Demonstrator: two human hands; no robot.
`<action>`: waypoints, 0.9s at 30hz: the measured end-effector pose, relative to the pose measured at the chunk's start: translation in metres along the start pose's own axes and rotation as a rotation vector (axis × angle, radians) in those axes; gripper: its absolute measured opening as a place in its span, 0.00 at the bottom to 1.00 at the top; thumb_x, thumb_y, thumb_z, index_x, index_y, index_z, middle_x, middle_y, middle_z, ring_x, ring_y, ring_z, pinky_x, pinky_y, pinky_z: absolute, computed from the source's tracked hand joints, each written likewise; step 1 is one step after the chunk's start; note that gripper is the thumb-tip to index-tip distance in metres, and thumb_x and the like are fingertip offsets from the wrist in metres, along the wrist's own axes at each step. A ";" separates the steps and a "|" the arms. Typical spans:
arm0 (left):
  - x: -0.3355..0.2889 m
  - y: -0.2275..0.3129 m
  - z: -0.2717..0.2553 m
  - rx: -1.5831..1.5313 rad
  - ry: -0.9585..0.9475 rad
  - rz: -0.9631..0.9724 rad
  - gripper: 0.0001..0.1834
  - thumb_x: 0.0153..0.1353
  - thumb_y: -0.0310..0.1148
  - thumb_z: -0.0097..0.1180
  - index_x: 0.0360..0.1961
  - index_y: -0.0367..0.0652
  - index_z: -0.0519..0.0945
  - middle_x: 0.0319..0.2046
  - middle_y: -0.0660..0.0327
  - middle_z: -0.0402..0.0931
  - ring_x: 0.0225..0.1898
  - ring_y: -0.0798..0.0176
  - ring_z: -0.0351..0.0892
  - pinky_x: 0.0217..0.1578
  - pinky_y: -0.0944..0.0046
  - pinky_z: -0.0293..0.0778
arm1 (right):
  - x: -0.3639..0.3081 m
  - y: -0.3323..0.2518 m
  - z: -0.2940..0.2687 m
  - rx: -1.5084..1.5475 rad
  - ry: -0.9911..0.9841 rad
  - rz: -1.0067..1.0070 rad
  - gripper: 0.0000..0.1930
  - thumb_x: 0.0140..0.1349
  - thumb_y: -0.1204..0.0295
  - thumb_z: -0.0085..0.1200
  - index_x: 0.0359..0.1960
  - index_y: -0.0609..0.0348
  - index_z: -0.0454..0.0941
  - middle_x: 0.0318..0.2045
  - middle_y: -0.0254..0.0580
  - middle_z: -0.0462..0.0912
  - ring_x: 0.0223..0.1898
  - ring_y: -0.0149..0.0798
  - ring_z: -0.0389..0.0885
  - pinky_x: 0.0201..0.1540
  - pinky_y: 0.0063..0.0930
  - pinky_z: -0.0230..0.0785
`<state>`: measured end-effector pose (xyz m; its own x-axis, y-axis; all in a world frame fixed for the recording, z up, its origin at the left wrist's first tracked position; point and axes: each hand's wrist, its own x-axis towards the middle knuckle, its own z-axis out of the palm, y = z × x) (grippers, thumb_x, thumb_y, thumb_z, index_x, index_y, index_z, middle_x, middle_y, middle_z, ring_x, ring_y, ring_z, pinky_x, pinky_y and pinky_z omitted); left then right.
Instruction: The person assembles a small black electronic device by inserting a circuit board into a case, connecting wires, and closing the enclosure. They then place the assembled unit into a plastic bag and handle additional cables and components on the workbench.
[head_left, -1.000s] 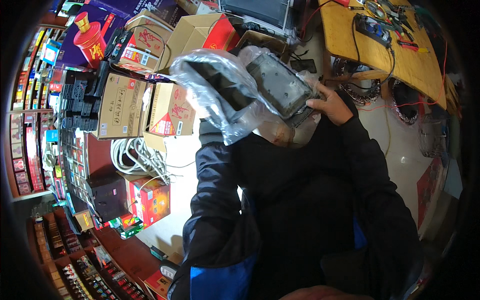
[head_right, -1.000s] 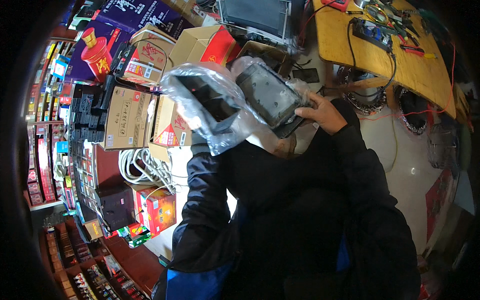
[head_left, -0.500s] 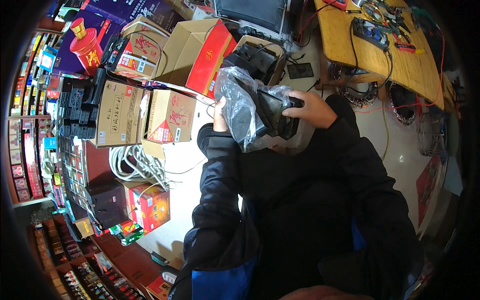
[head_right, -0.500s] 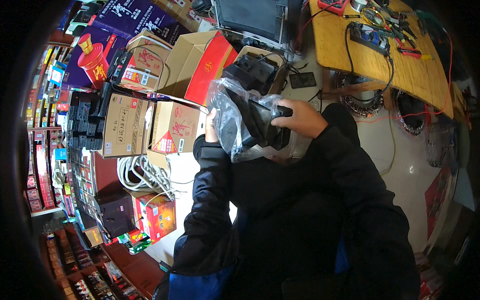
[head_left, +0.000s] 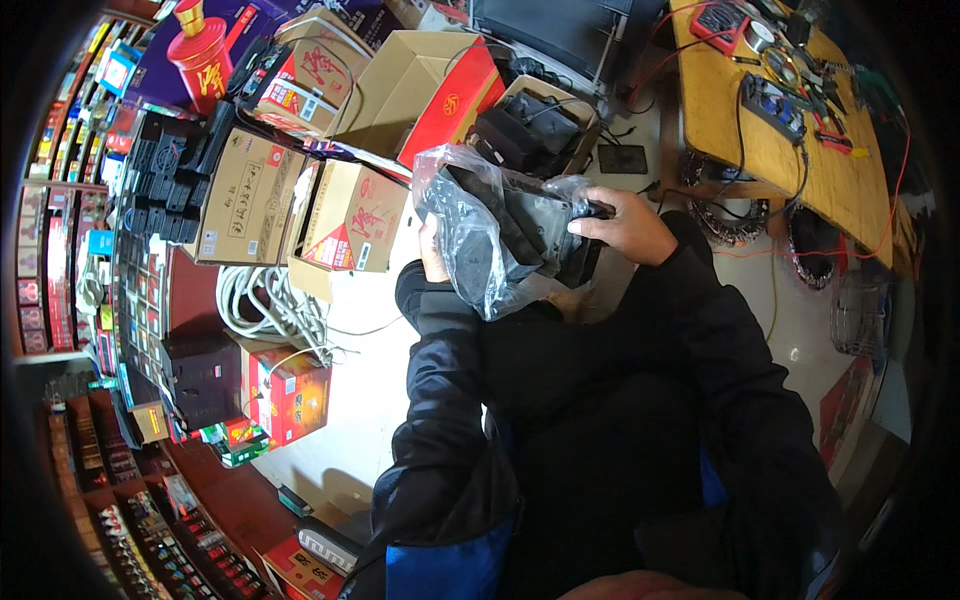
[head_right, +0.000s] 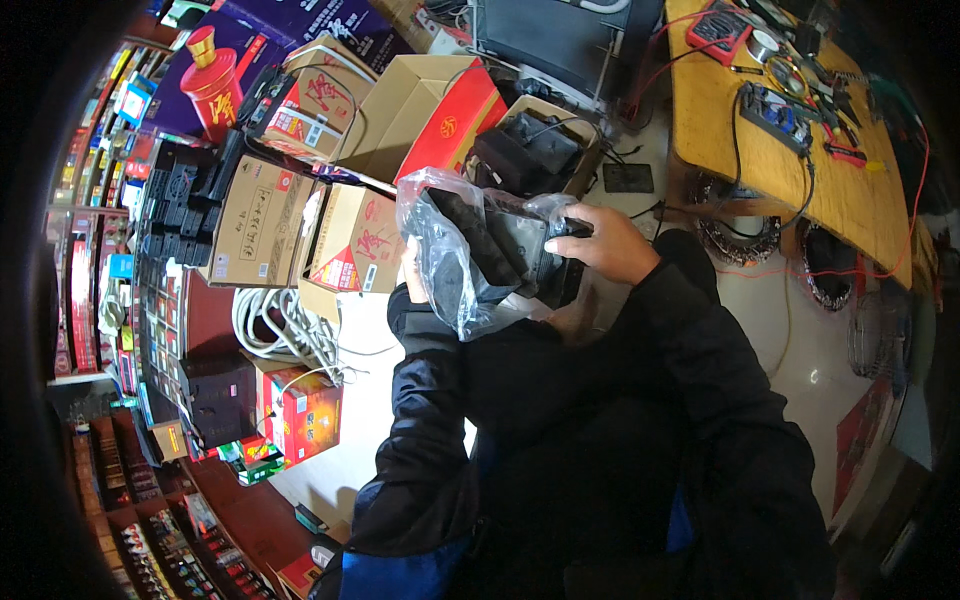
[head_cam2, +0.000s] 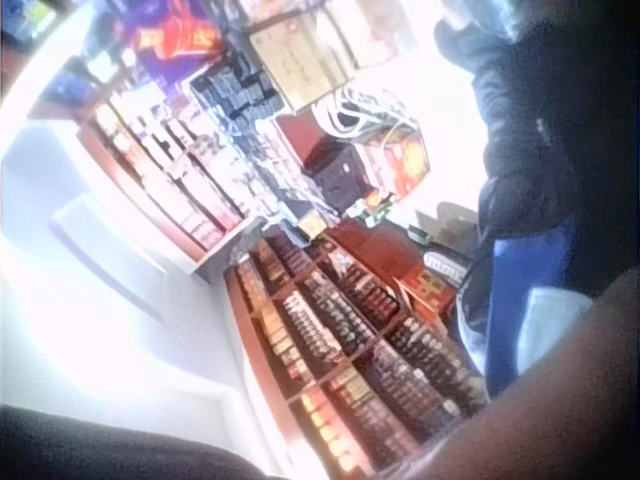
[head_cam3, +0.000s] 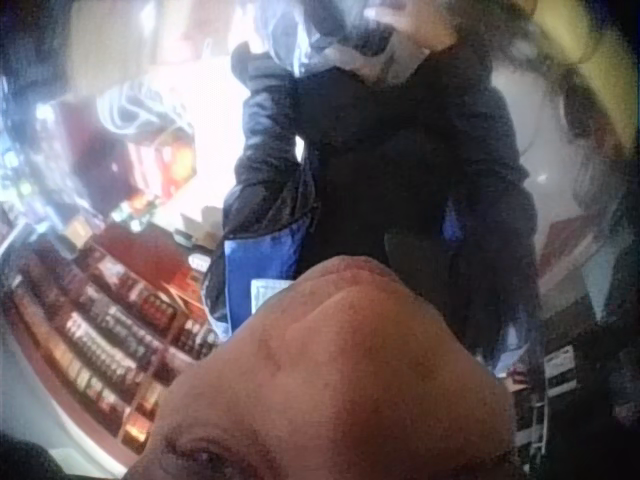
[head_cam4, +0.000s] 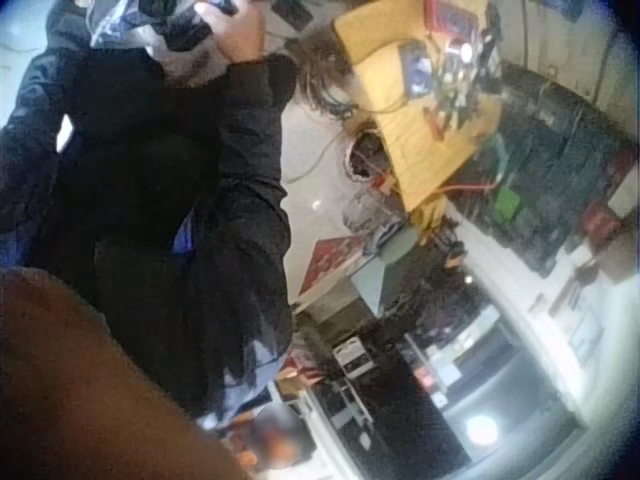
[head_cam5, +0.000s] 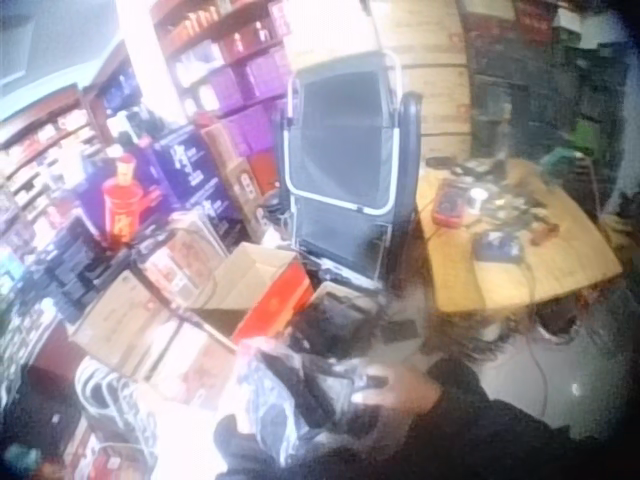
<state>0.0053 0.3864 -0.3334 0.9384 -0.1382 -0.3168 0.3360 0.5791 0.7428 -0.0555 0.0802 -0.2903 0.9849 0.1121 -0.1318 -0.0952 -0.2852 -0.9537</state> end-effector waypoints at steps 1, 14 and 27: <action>-0.001 -0.002 -0.004 -0.001 0.005 0.032 0.37 0.62 0.57 0.61 0.65 0.42 0.73 0.53 0.53 0.81 0.52 0.50 0.83 0.55 0.48 0.80 | 0.001 -0.002 0.000 -0.001 -0.014 0.023 0.27 0.61 0.61 0.66 0.55 0.71 0.81 0.45 0.51 0.87 0.46 0.39 0.84 0.53 0.31 0.73; -0.011 0.086 -0.053 -0.084 0.259 0.313 0.42 0.64 0.65 0.53 0.68 0.43 0.71 0.60 0.51 0.76 0.58 0.49 0.78 0.57 0.47 0.77 | -0.026 -0.004 -0.069 0.343 0.251 0.058 0.18 0.70 0.64 0.56 0.49 0.69 0.84 0.40 0.39 0.86 0.42 0.28 0.81 0.49 0.23 0.72; 0.007 0.068 -0.095 -0.373 0.426 0.613 0.39 0.63 0.60 0.52 0.69 0.47 0.72 0.65 0.55 0.75 0.64 0.45 0.74 0.66 0.41 0.68 | 0.044 0.089 -0.013 0.558 0.387 0.360 0.30 0.72 0.63 0.57 0.72 0.62 0.65 0.59 0.49 0.77 0.45 0.38 0.84 0.35 0.29 0.84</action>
<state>0.0274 0.5012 -0.3412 0.8105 0.5600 -0.1716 -0.3431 0.6914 0.6358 -0.0190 0.0477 -0.3772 0.8500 -0.2674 -0.4538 -0.3768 0.2933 -0.8786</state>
